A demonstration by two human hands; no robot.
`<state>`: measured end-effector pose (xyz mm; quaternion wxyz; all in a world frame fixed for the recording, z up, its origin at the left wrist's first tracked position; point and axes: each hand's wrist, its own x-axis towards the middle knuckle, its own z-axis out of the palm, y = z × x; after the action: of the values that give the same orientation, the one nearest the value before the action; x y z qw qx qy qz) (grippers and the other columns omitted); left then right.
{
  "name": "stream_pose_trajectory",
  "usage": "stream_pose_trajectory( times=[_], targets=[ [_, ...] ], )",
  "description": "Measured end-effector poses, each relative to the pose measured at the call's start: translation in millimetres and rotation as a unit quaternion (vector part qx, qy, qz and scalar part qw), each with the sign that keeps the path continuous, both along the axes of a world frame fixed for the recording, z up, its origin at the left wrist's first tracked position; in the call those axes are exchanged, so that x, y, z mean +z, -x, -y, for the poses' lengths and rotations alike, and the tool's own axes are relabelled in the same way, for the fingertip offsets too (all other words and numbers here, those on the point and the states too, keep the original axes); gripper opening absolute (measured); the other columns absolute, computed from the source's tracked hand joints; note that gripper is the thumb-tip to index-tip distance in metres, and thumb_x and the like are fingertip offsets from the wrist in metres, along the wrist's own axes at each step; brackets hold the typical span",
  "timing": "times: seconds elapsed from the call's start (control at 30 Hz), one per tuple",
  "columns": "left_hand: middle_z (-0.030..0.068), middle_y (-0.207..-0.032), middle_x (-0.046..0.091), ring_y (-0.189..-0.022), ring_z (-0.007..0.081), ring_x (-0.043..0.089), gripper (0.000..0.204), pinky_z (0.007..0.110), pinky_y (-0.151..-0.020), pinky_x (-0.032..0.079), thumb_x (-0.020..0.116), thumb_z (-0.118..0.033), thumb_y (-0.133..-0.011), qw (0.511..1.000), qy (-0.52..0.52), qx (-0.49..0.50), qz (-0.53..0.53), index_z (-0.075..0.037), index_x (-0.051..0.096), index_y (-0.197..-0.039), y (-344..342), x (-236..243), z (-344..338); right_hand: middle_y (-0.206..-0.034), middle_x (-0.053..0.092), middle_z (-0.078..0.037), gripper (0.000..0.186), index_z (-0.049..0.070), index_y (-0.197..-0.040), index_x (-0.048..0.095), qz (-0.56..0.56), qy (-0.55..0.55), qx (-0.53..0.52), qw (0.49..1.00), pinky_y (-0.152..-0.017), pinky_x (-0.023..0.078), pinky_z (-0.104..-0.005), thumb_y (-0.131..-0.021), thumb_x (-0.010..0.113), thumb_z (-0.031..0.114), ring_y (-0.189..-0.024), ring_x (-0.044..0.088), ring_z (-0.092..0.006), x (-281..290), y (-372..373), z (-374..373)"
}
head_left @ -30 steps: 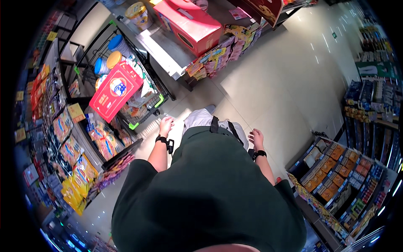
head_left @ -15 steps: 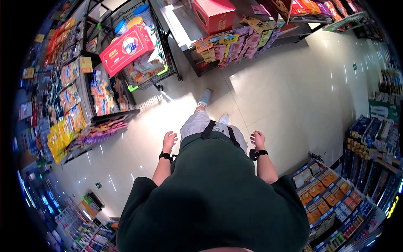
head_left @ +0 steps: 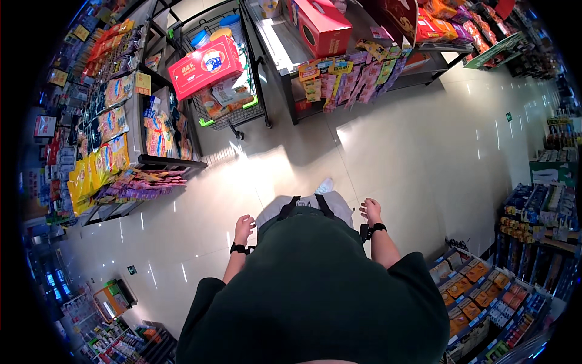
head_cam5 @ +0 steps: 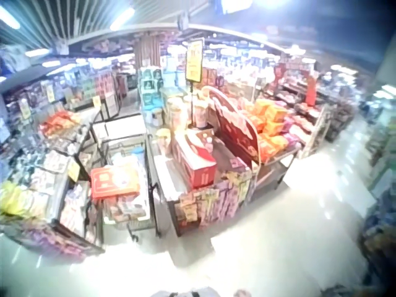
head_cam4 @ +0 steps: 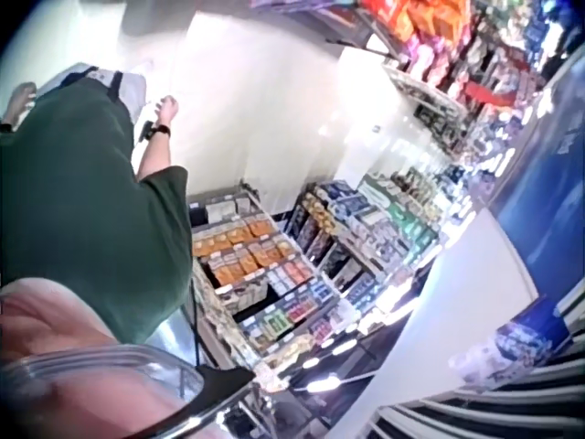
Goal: The person pushes a shopping cart through aisles, selects various packaged snacks, noodles, and canisters of formula from shelves, and places them into the cart.
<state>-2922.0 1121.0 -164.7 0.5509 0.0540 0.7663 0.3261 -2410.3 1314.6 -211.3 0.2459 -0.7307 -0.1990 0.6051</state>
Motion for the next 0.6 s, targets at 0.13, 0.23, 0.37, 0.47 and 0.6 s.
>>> stream_pose_trajectory(
  times=[0.13, 0.23, 0.37, 0.47, 0.6],
  targets=[
    [0.0054, -0.113, 0.068, -0.096, 0.0172, 0.068, 0.047, 0.033, -0.076, 0.051, 0.065, -0.027, -0.096, 0.994, -0.092, 0.029, -0.047, -0.007, 0.055, -0.136, 20, 5, 31, -0.105, 0.07, -0.006, 0.036, 0.011, -0.131, 0.058, 0.017, -0.016, 0.038, 0.999, -0.071, 0.054, -0.0364, -0.098, 0.06, 0.025, -0.083, 0.069, -0.0189, 3, 34, 21],
    [0.0062, -0.109, 0.069, -0.092, 0.0158, 0.068, 0.043, 0.029, -0.074, 0.05, 0.065, -0.025, -0.098, 0.98, -0.163, 0.026, -0.112, -0.006, 0.056, -0.135, 47, 18, 54, -0.103, 0.069, -0.006, 0.034, 0.011, -0.129, 0.06, 0.044, -0.015, 0.084, 0.995, -0.067, 0.053, -0.0357, -0.097, 0.059, 0.023, -0.077, 0.068, -0.0171, 4, 57, 43],
    [0.0033, -0.098, 0.068, -0.085, 0.0113, 0.066, 0.028, 0.025, -0.073, 0.05, 0.065, -0.016, -0.101, 0.915, -0.304, 0.115, -0.241, -0.002, 0.062, -0.126, 94, 57, 89, -0.105, 0.069, -0.007, 0.035, 0.01, -0.128, 0.06, 0.046, -0.023, 0.138, 0.989, -0.067, 0.053, -0.0353, -0.096, 0.059, 0.023, -0.075, 0.067, -0.0166, 7, 95, 78],
    [0.0012, -0.096, 0.068, -0.083, 0.0082, 0.06, 0.016, 0.023, -0.075, 0.05, 0.071, -0.009, -0.097, 0.83, -0.373, 0.221, -0.351, -0.002, 0.07, -0.112, 138, 165, 97, -0.101, 0.068, -0.006, 0.038, 0.009, -0.128, 0.06, 0.058, -0.009, 0.205, 0.977, -0.065, 0.052, -0.0352, -0.093, 0.062, 0.022, -0.074, 0.066, -0.0172, 0, 110, 102],
    [0.0153, -0.091, 0.069, -0.077, 0.0261, 0.066, 0.015, 0.036, -0.069, 0.055, 0.07, -0.009, -0.09, 0.505, -0.613, 0.113, -0.596, 0.0, 0.07, -0.102, 148, 416, 166, -0.103, 0.067, -0.006, 0.042, 0.008, -0.133, 0.059, 0.092, -0.002, 0.284, 0.954, -0.064, 0.052, -0.0349, -0.093, 0.063, 0.023, -0.078, 0.067, -0.0184, 12, 143, 116]
  ],
)
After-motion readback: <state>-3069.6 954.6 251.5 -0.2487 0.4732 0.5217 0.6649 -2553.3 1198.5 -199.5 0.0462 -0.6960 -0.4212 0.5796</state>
